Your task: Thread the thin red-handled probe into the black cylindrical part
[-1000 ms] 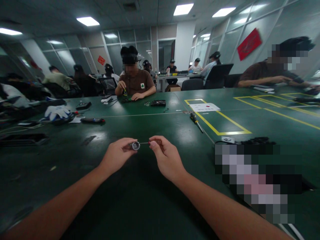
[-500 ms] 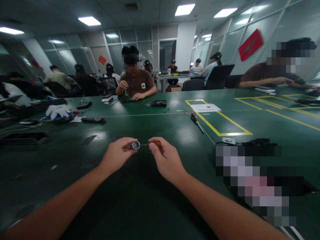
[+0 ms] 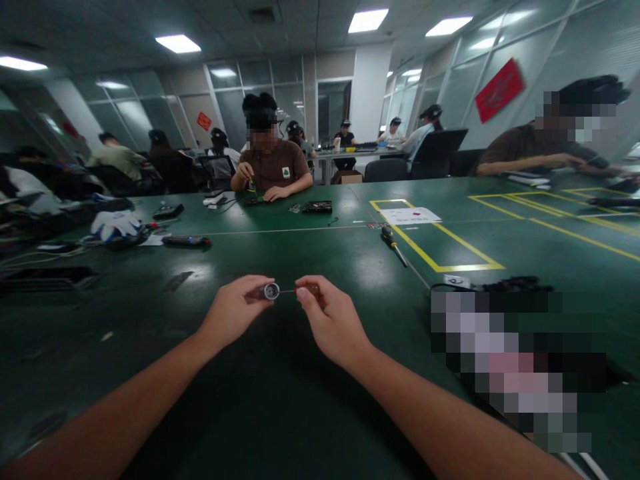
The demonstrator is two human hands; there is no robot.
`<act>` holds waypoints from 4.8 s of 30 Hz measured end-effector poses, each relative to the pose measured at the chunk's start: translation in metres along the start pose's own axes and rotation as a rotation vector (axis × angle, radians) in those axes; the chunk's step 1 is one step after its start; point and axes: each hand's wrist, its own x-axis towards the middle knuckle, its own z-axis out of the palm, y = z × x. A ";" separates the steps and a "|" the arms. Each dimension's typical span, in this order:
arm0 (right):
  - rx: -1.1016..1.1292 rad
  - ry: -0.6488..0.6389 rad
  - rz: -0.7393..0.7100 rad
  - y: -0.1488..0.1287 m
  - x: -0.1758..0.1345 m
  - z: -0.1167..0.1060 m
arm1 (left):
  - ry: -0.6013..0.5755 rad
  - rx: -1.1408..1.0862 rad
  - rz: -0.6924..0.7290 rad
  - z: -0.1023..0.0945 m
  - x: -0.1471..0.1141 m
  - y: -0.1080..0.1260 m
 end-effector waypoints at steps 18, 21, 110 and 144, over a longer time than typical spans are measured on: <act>-0.016 -0.013 -0.004 -0.003 -0.001 -0.001 | 0.001 0.005 0.014 0.000 -0.001 -0.001; -0.005 -0.020 -0.009 -0.003 -0.001 -0.001 | -0.004 0.011 0.000 -0.001 -0.001 0.000; 0.033 -0.037 -0.041 -0.001 -0.004 0.001 | 0.011 0.078 0.091 0.000 -0.002 0.001; -0.020 -0.019 -0.027 0.000 -0.004 0.002 | 0.004 0.098 0.108 0.000 -0.002 0.003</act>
